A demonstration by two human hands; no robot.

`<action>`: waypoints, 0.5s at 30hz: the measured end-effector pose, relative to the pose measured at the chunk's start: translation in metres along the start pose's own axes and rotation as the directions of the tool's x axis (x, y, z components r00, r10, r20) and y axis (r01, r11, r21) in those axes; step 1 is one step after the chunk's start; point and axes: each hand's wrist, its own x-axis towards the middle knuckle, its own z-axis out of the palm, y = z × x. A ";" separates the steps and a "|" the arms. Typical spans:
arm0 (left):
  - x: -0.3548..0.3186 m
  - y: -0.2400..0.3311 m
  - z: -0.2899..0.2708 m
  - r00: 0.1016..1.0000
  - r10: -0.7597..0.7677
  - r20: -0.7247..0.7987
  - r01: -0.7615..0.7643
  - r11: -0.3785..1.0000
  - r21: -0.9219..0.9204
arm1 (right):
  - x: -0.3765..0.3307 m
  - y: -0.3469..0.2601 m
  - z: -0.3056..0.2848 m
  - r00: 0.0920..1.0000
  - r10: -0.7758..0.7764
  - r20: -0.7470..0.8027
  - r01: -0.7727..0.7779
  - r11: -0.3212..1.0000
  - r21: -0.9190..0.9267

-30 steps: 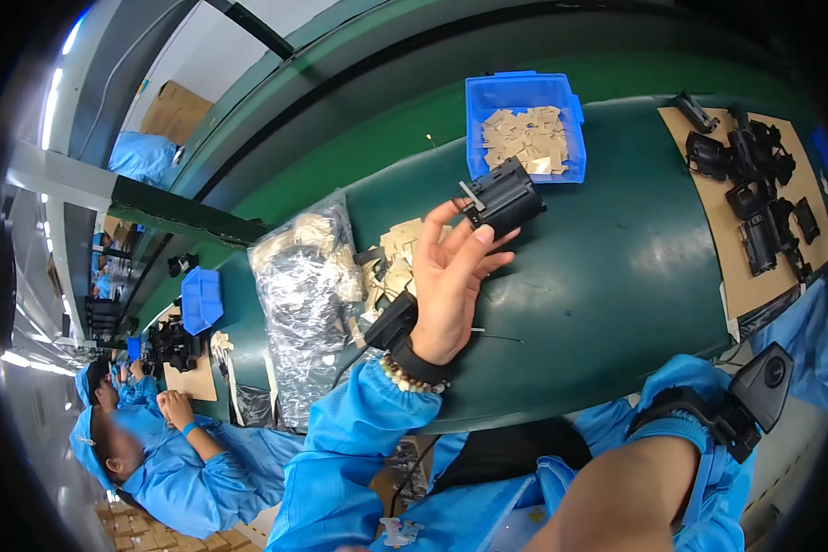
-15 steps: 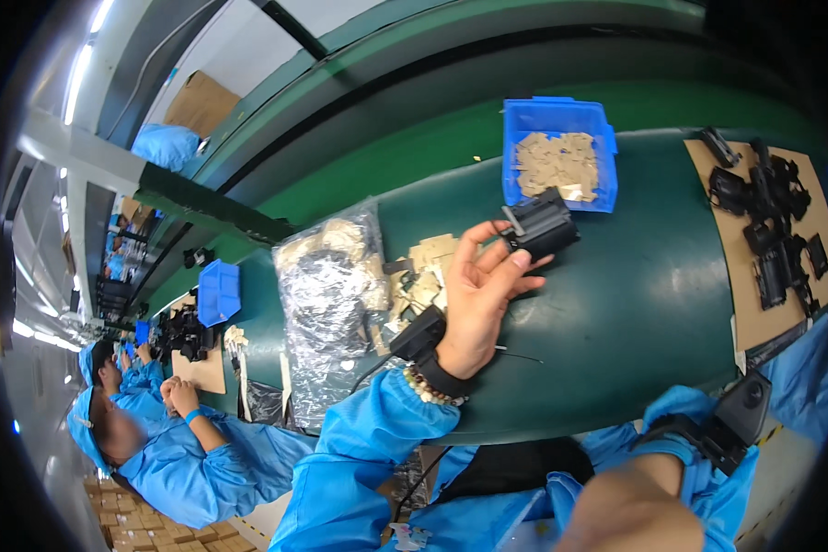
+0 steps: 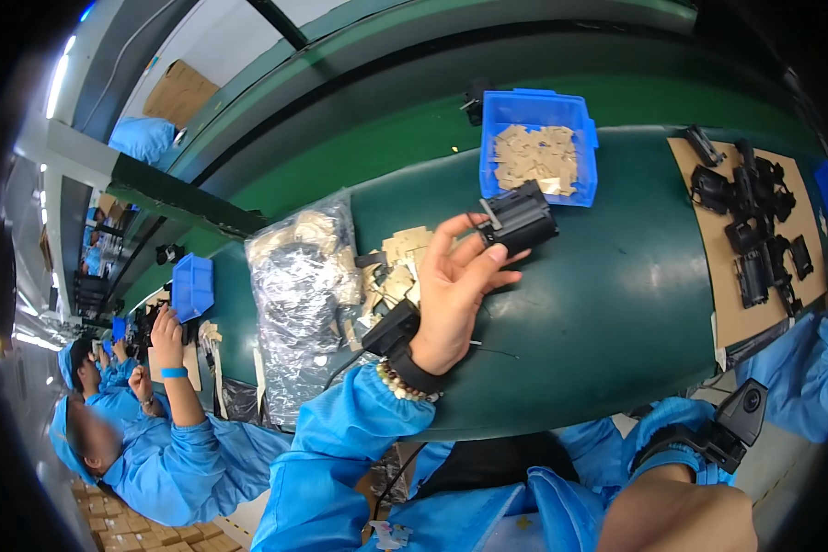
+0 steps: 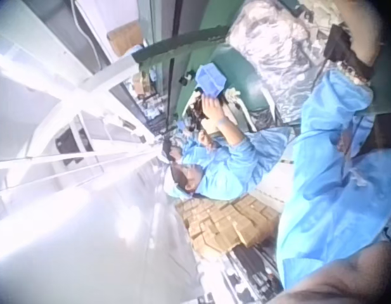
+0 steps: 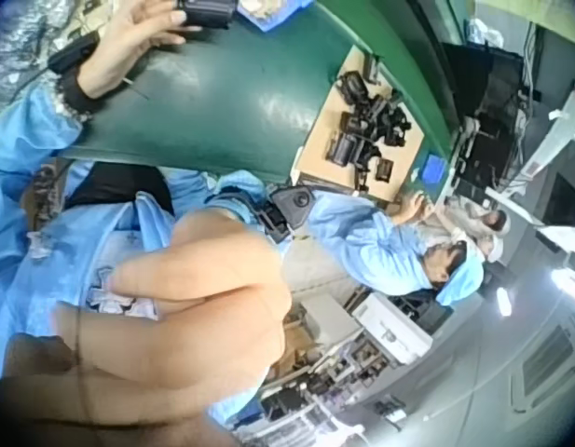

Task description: Assembling black plastic components by inserting wires and small pins into a housing.

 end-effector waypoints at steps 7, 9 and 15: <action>0.000 0.004 0.002 0.999 0.000 -0.033 0.002 0.998 0.060 | -0.001 0.003 0.048 0.967 -0.177 -0.184 0.141 0.971 -0.195; 0.003 0.002 0.003 1.000 -0.003 -0.018 0.004 0.998 0.056 | 0.009 -0.001 0.063 0.879 -0.020 -0.476 -0.109 0.964 -0.242; 0.004 0.006 0.000 1.000 0.012 -0.017 -0.011 0.998 0.063 | 0.015 0.019 0.024 0.961 -0.265 -0.085 0.259 0.963 -0.074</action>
